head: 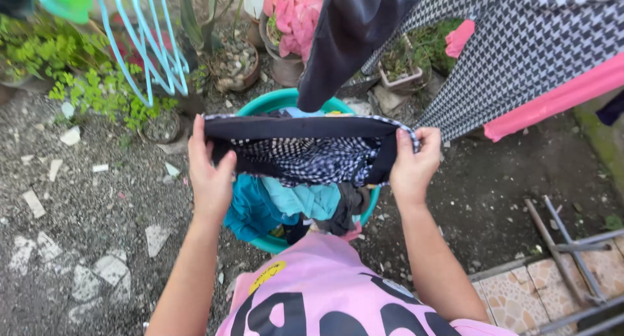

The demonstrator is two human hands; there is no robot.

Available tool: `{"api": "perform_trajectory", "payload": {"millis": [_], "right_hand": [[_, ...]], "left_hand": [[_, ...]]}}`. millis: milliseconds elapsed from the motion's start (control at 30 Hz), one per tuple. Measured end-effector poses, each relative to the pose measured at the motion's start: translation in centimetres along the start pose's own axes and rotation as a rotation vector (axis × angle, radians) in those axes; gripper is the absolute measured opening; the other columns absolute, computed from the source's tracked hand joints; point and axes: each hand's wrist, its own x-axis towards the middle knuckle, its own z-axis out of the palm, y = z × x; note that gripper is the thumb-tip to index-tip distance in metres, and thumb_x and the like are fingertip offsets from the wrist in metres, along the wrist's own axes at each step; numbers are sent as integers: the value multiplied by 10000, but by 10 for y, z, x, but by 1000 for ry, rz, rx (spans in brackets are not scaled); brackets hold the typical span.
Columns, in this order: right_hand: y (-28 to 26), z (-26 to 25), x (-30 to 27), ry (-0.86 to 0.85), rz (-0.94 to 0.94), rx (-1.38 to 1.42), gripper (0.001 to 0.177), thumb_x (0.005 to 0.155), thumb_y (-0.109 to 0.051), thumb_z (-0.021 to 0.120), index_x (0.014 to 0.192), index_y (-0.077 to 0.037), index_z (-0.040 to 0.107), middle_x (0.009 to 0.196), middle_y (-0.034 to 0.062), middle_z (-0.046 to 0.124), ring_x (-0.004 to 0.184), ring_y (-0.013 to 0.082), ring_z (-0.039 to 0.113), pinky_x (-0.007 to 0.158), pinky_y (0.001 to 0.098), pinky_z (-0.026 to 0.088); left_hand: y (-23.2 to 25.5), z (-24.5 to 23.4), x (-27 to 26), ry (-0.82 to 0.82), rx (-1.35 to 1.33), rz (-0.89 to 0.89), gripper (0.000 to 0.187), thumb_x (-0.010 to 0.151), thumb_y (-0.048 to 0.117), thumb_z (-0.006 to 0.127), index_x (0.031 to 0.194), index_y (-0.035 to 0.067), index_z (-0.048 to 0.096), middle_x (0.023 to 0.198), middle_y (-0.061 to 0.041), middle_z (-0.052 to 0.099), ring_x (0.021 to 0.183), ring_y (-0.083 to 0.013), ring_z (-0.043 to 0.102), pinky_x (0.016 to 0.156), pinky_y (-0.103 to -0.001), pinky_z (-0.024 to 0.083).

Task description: Hang wet clothes on plastic hangers and place them on a clothesline outdoors.

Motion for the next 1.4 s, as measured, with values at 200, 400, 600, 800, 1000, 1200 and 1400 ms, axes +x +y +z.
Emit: {"api": "perform_trajectory", "payload": {"millis": [200,400,600,800,1000,1200,1400], "right_hand": [[-28,12,32,-170,4,44,210,988,-123,750,984,-55,552,853,-36,566,767,56,522,683,248,455],[-106,49,73,-274,-431,-248,104,997,-142,753,1009,-40,739,890,90,678,705,175,648,660,327,515],[-159,133,126,-33,-872,-456,577,992,-362,797,1468,-169,533,1426,236,542,1232,371,537,1060,473,500],[-131,166,163,-96,-638,-696,486,1002,-305,653,1482,-325,580,1522,207,523,1035,328,703,890,451,602],[-155,179,167,-90,-694,-881,377,963,-516,685,1032,-148,633,1141,181,639,881,366,730,693,445,601],[-124,105,206,5,-673,-728,143,976,-24,558,1115,-54,547,1067,182,690,847,405,737,734,479,600],[-120,30,266,178,-636,-830,167,953,-36,575,1060,-119,673,827,186,738,800,411,724,723,527,552]], "left_hand": [[37,19,-6,92,619,106,760,874,54,762,1545,20,408,1300,-250,513,1232,-438,526,1076,-486,422],[47,59,-11,-106,354,107,768,853,38,740,1546,19,410,1285,-221,567,1182,-367,611,1029,-435,490],[69,94,-6,-357,-101,20,813,896,-17,637,1609,33,251,1482,-207,478,1333,-273,541,1099,-354,495],[68,92,-1,-404,21,145,818,873,-12,700,1585,31,300,1601,-237,413,1452,-297,461,1099,-390,473],[69,101,17,-479,-33,22,845,862,0,683,1599,45,271,1577,-192,448,1392,-243,507,1103,-376,473],[59,98,15,-518,-106,-28,843,863,-8,675,1602,49,275,1583,-179,441,1405,-239,484,1134,-379,435],[62,101,18,-501,-93,-18,828,866,1,683,1592,41,288,1610,-190,397,1427,-234,459,1130,-382,429]]}}
